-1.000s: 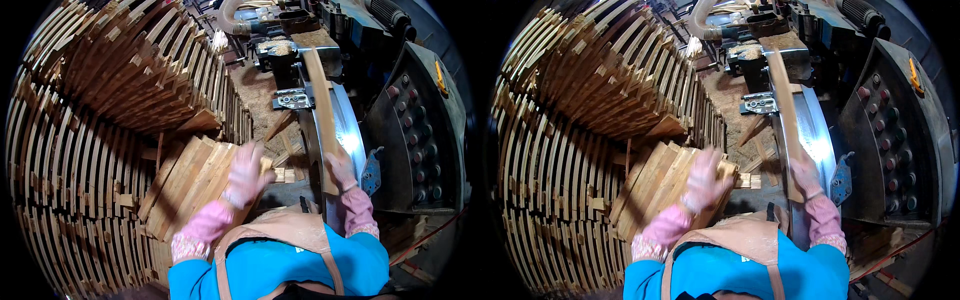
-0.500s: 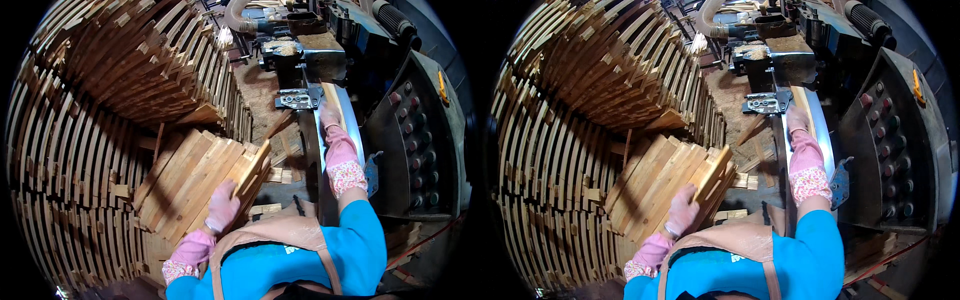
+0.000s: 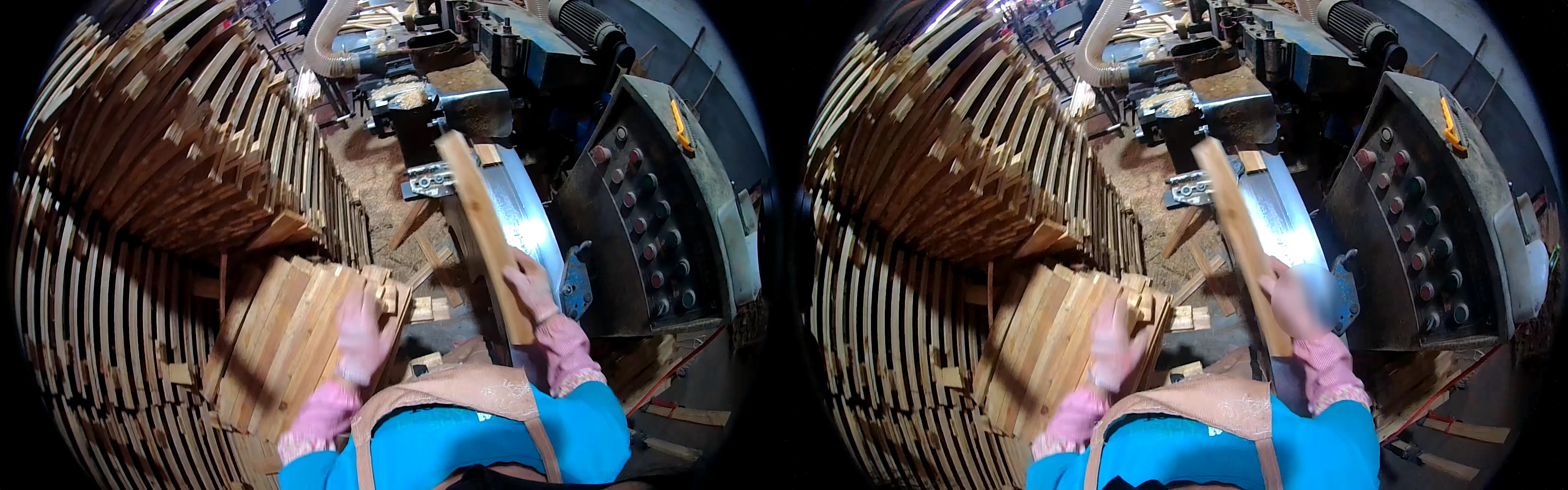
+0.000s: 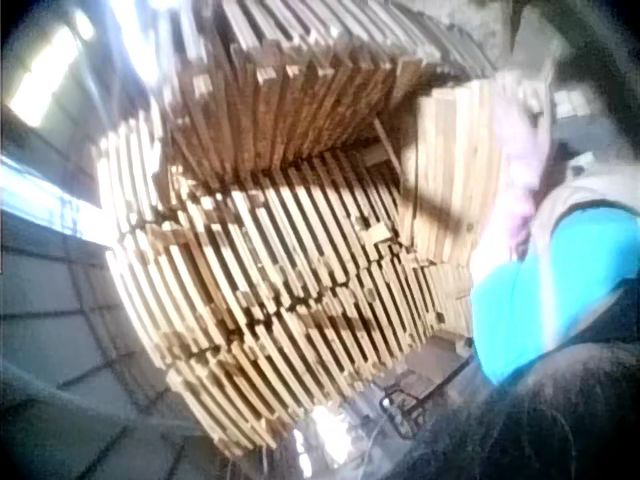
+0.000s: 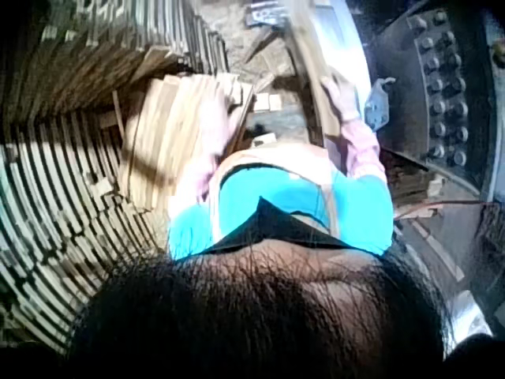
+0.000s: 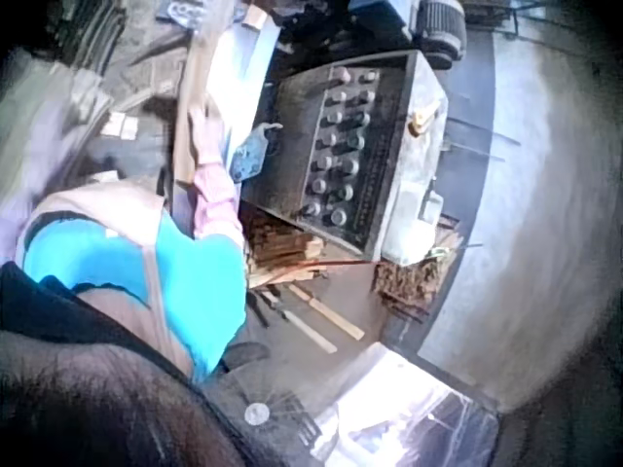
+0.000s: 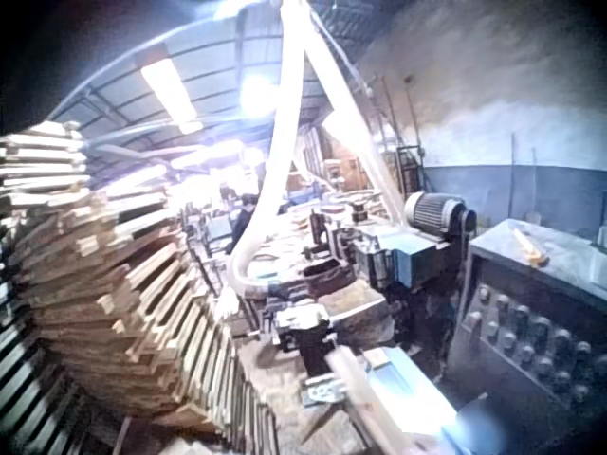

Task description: The person feeds wooden planks into a planer machine to smooth their surfaces. They handle the planks one at a time, guiding them through the machine and stacking the finished pieces on a growing pile to the left.

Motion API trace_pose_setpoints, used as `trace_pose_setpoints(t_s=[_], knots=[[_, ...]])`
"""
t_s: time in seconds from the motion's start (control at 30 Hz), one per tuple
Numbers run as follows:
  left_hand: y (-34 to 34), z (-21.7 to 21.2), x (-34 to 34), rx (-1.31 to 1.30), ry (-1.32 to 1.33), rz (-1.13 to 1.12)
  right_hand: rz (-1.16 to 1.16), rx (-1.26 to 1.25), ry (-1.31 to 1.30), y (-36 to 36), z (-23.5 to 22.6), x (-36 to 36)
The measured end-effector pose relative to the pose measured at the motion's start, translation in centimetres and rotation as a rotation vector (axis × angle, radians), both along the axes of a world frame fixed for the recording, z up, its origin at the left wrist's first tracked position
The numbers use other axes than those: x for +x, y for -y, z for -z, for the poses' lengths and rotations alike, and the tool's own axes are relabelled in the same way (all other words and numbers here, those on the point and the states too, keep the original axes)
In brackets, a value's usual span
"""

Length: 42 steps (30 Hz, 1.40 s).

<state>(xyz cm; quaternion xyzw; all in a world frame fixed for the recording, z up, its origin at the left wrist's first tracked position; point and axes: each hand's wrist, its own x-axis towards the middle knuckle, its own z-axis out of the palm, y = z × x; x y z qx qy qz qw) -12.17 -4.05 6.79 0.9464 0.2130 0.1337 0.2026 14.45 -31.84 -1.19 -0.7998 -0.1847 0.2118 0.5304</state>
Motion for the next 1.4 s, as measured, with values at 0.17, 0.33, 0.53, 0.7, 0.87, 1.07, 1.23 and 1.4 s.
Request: trace_pose_setpoints(t_s=[0.17,0.33,0.53,0.7,0.87,1.07,1.23,1.4], knots=[[1.4,1.2,-10.2,0.246,-0.423,-0.309,0.085,-0.587,0.826,2.7,5.7,1.8],[0.2,0.6,-11.9,0.140,-0.343,-0.199,0.114,-0.653,0.918,-8.2,8.3,13.7],[-6.4,-8.0,-2.1,-0.403,-0.221,-0.319,-0.016,-0.646,0.589,-16.2,7.2,20.4],[-13.1,-3.5,11.3,-0.575,0.515,-0.216,-0.540,0.349,-0.209,-15.6,-1.9,-1.6],[-3.2,-1.7,24.1,-1.298,0.718,-0.131,-0.063,0.104,0.293,-5.4,-0.7,-7.3],[4.3,8.3,20.2,-1.454,0.037,0.197,0.292,-0.737,0.464,8.6,4.7,-13.9],[3.9,8.7,14.4,-1.414,-0.046,0.116,0.379,-0.814,0.529,5.9,7.4,-7.6],[2.5,5.1,11.4,-1.157,0.070,0.094,0.471,-0.398,0.628,-7.1,7.7,8.2]])
